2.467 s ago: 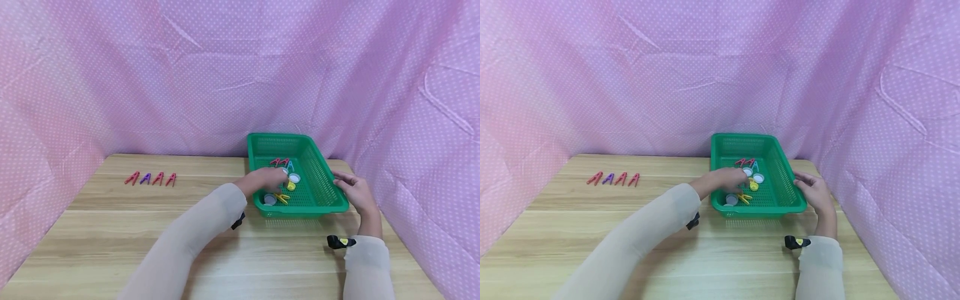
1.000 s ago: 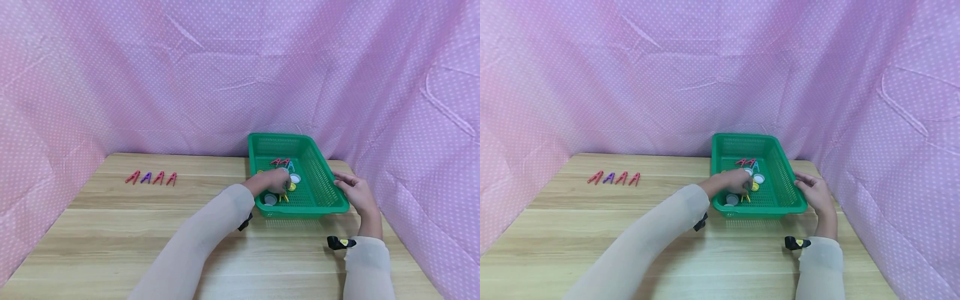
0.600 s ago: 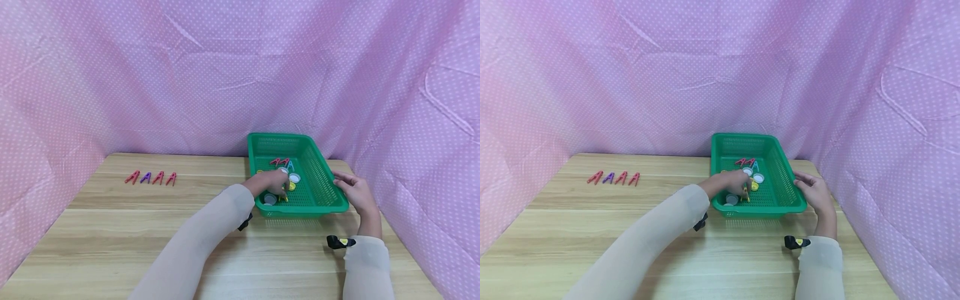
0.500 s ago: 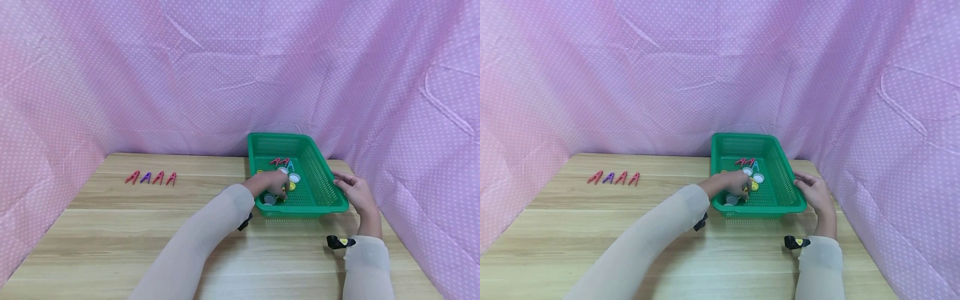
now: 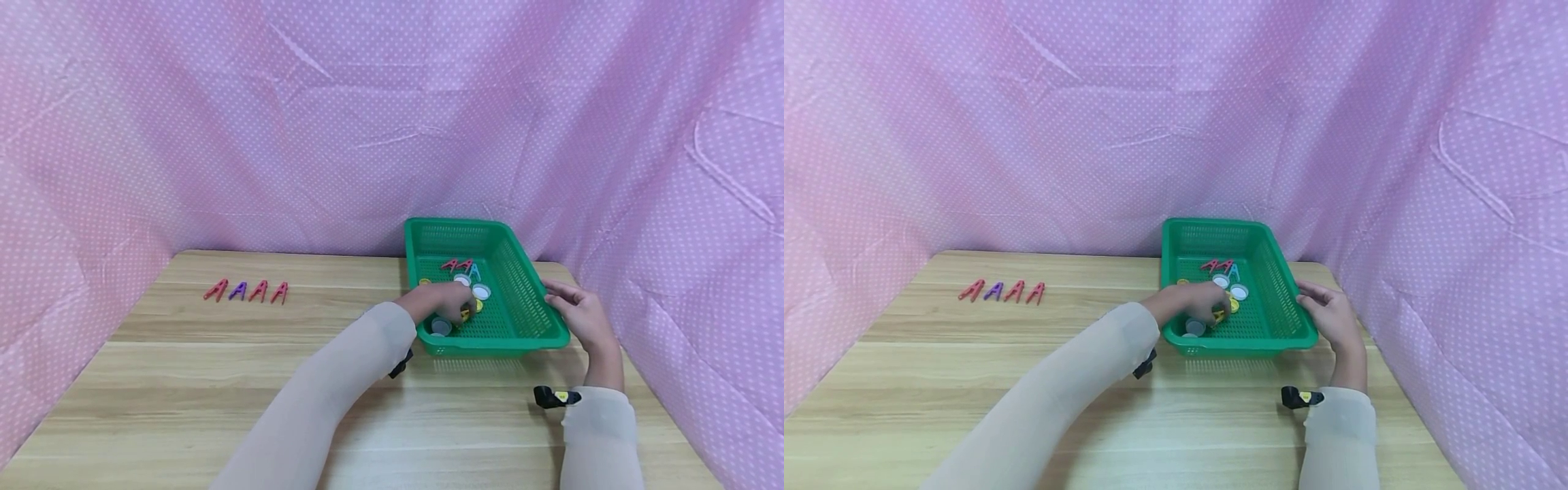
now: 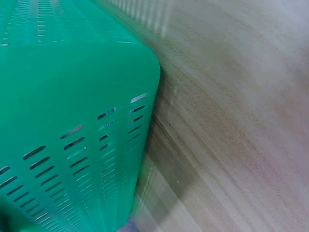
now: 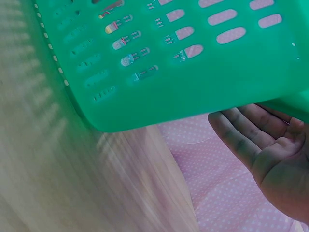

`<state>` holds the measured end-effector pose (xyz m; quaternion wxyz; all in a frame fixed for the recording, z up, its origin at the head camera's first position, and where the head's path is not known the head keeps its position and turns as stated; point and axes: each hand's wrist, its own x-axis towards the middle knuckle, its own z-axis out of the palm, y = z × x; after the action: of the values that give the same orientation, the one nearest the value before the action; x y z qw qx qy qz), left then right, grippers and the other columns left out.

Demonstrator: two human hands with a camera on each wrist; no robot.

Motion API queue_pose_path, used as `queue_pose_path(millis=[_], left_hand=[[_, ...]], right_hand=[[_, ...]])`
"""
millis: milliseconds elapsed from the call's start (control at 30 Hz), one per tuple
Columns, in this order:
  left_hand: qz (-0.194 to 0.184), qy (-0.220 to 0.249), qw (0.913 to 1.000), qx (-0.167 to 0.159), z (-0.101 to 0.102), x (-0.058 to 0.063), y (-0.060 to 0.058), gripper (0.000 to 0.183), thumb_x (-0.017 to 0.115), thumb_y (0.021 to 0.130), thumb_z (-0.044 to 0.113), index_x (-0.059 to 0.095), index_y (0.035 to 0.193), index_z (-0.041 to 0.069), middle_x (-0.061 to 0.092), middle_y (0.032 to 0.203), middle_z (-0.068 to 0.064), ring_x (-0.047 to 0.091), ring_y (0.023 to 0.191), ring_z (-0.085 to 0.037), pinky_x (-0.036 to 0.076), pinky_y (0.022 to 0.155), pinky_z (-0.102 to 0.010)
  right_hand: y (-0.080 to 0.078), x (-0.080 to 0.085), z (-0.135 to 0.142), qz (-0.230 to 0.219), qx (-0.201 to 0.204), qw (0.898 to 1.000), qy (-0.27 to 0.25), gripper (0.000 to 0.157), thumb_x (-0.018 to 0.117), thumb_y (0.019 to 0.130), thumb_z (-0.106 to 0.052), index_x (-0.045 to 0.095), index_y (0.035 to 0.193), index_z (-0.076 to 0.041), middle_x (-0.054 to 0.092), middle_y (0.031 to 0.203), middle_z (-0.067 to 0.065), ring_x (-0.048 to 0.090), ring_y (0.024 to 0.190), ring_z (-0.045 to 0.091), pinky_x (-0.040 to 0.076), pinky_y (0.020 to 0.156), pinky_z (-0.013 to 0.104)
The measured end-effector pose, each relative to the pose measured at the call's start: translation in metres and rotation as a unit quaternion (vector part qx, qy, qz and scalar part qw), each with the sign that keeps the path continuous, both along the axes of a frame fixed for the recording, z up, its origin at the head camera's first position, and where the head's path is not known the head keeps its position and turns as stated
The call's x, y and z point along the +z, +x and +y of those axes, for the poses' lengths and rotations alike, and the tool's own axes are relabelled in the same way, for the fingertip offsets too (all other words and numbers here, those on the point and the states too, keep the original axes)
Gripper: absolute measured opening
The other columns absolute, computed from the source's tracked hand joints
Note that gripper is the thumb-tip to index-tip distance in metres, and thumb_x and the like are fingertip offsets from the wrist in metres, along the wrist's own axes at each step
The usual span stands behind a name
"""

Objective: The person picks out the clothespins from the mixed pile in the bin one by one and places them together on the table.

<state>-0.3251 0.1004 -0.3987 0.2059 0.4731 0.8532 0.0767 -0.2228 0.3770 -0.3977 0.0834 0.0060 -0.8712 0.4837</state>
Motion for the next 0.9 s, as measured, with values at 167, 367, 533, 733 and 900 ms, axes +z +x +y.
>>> queue_pose_path(millis=[167, 367, 533, 733, 900], left_hand=[[-0.007, 0.010, 0.9999, 0.009, -0.0013, 0.0009, -0.0008, 0.039, 0.067, 0.098, 0.009, 0.067, 0.136, 0.015, 0.065, 0.132, -0.002, 0.058, 0.121, -0.014, 0.048, 0.100, -0.027], [-0.022, 0.018, 0.9992, 0.027, -0.0022, 0.0037, 0.0006, 0.046, 0.073, 0.095, 0.012, 0.063, 0.140, 0.011, 0.066, 0.121, -0.004, 0.059, 0.107, -0.013, 0.050, 0.090, -0.025], [-0.024, 0.011, 0.9989, 0.038, -0.0036, 0.0048, 0.0018, 0.048, 0.075, 0.094, 0.009, 0.063, 0.140, 0.012, 0.065, 0.120, -0.003, 0.059, 0.107, -0.012, 0.050, 0.089, -0.026], [-0.039, 0.006, 0.9982, 0.045, -0.0039, 0.0058, 0.0025, 0.048, 0.069, 0.094, -0.002, 0.063, 0.139, 0.014, 0.066, 0.132, -0.004, 0.059, 0.124, -0.016, 0.050, 0.099, -0.029], [-0.023, 0.000, 0.9988, 0.043, -0.0031, 0.0052, 0.0030, 0.044, 0.072, 0.094, 0.002, 0.066, 0.136, 0.015, 0.066, 0.126, -0.002, 0.060, 0.117, -0.015, 0.051, 0.097, -0.029]], right_hand=[[-0.0001, -0.0005, -0.0002, -0.002, -0.001, 1.000, 0.006, 0.048, 0.060, 0.105, -0.026, 0.056, 0.144, 0.001, 0.068, 0.130, 0.005, 0.061, 0.098, -0.008, 0.051, 0.080, 0.012], [-0.0005, -0.0004, 0.0006, -0.003, -0.001, 1.000, 0.009, 0.049, 0.060, 0.105, -0.027, 0.056, 0.144, 0.000, 0.069, 0.128, 0.001, 0.061, 0.098, -0.008, 0.051, 0.079, 0.012], [-0.0003, -0.0001, 0.0012, -0.004, 0.000, 1.000, 0.009, 0.049, 0.060, 0.105, -0.028, 0.055, 0.145, 0.000, 0.069, 0.127, -0.001, 0.061, 0.098, -0.008, 0.051, 0.079, 0.012], [-0.0001, -0.0003, 0.0007, -0.004, 0.000, 1.000, 0.005, 0.049, 0.060, 0.105, -0.028, 0.055, 0.145, 0.001, 0.069, 0.126, -0.003, 0.061, 0.098, -0.008, 0.051, 0.080, 0.012], [-0.0001, 0.0002, 0.0008, -0.008, -0.001, 1.000, 0.002, 0.050, 0.060, 0.105, -0.028, 0.055, 0.145, 0.001, 0.069, 0.124, -0.006, 0.062, 0.097, -0.008, 0.052, 0.079, 0.013]])
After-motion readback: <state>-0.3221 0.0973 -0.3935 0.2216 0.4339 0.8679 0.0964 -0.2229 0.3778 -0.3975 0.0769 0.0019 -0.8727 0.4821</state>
